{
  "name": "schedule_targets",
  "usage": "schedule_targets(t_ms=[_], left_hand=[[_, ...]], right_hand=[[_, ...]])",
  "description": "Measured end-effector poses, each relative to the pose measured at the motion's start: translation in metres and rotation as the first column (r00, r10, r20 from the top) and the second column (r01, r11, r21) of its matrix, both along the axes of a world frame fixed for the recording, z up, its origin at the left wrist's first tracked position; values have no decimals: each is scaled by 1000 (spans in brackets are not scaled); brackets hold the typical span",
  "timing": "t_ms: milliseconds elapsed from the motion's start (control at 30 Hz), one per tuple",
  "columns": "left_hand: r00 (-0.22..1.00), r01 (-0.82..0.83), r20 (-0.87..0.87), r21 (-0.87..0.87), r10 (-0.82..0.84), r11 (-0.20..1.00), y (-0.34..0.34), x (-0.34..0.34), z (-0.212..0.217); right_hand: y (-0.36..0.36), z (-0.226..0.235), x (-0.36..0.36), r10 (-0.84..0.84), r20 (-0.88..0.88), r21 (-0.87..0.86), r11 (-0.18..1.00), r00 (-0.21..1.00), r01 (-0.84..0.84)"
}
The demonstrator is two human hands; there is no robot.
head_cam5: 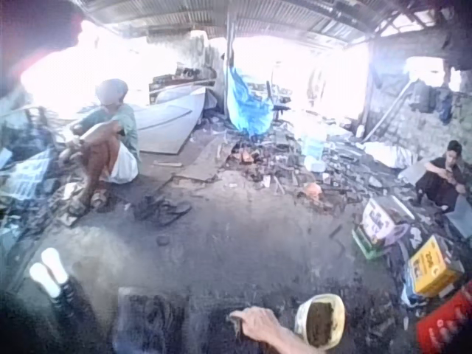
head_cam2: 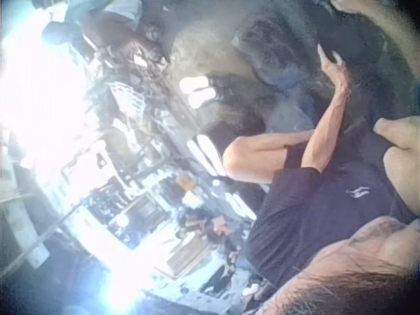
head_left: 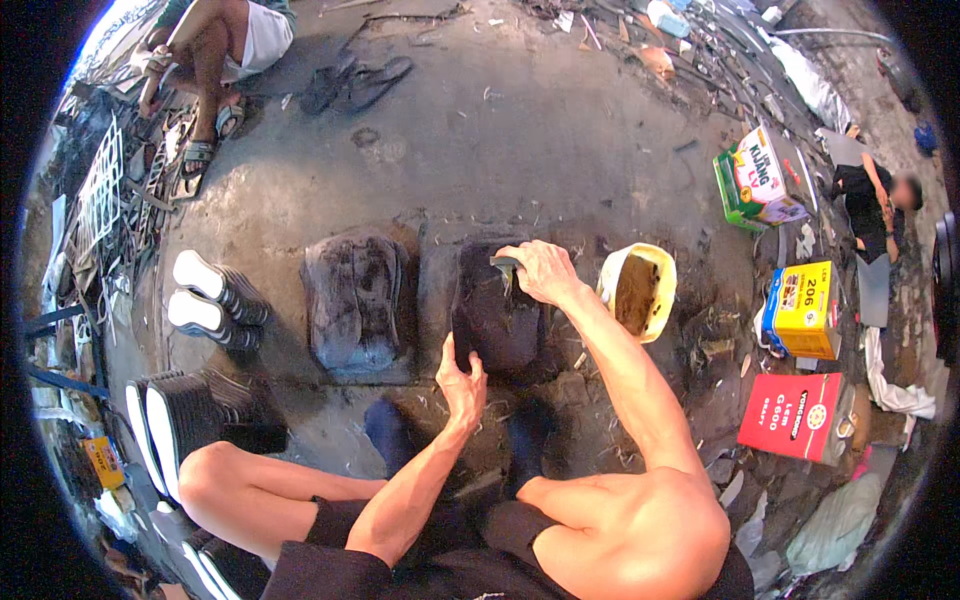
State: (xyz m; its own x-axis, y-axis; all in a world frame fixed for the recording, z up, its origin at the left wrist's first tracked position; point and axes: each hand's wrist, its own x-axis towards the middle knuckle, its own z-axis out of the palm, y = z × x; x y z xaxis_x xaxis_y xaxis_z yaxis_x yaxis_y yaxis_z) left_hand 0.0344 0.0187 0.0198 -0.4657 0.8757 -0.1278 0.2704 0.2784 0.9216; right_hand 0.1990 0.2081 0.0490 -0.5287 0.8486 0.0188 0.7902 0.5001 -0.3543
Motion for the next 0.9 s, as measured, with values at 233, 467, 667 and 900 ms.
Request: schedule_targets(t_ms=[233,467,667,900], left_hand=[[964,204,-168,-42,-208,978,-21,-27,-20],[1000,1,30,-27,0,1000,-20,-17,-20],[986,66,-153,-7,-66,998,-15,-7,-29],[915,50,-384,-192,-122,980,-5,3,-13]], right_hand=[[-137,2,16,170,20,26,985,985,-170],[-101,32,8,-243,-203,-247,950,948,191],[-40,-3,-54,62,2,15,998,998,-62],[-25,16,-38,106,-143,49,994,984,-100]])
